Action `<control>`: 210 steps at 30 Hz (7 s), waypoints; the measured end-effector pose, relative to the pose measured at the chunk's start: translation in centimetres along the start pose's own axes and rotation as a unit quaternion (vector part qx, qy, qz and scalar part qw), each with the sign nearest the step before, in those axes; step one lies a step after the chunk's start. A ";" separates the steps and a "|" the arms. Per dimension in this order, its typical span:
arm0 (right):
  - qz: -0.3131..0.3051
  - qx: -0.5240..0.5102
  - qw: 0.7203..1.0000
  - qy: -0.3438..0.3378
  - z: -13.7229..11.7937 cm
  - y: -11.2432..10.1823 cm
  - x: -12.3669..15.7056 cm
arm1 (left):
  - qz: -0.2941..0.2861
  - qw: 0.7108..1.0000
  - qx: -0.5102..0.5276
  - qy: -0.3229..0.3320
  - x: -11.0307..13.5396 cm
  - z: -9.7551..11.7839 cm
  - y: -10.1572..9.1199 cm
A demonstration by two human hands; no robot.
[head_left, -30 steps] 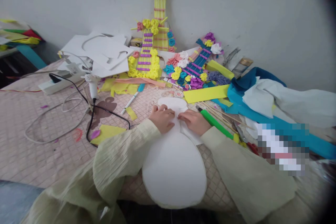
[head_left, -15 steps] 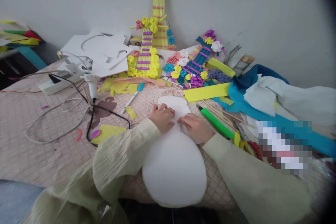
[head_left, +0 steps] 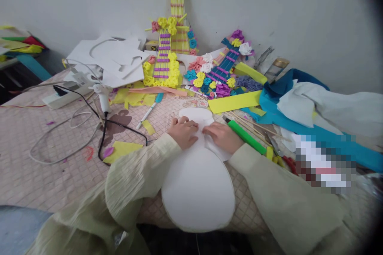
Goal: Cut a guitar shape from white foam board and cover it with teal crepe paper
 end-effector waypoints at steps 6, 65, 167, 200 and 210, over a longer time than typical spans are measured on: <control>-0.001 -0.016 1.000 0.008 0.1 -0.4 0.2 | 0.001 1.000 0.014 -0.012 0.0 -0.3 0.0; 0.018 0.079 0.993 0.085 4.6 -0.2 -3.7 | -0.004 1.000 0.012 -0.024 0.0 -0.5 0.2; 0.020 -0.001 0.987 0.159 7.7 0.1 -6.7 | -0.032 0.999 -0.022 0.037 2.0 3.2 0.0; 0.000 -0.017 0.989 0.148 4.0 3.3 -9.5 | -0.041 0.998 -0.026 0.047 2.0 3.4 0.3; -0.023 0.036 0.984 0.171 6.6 0.3 -6.5 | -0.047 0.998 -0.019 0.043 2.0 3.3 0.5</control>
Point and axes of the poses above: each hand's wrist, its own x-axis away from the middle knuckle, its own y-axis out of the palm, z = x × y, the point moved 10 cm from there along -x, towards the middle knuckle, and after that the axes turned 3 degrees about -x, right-handed, at the moved point
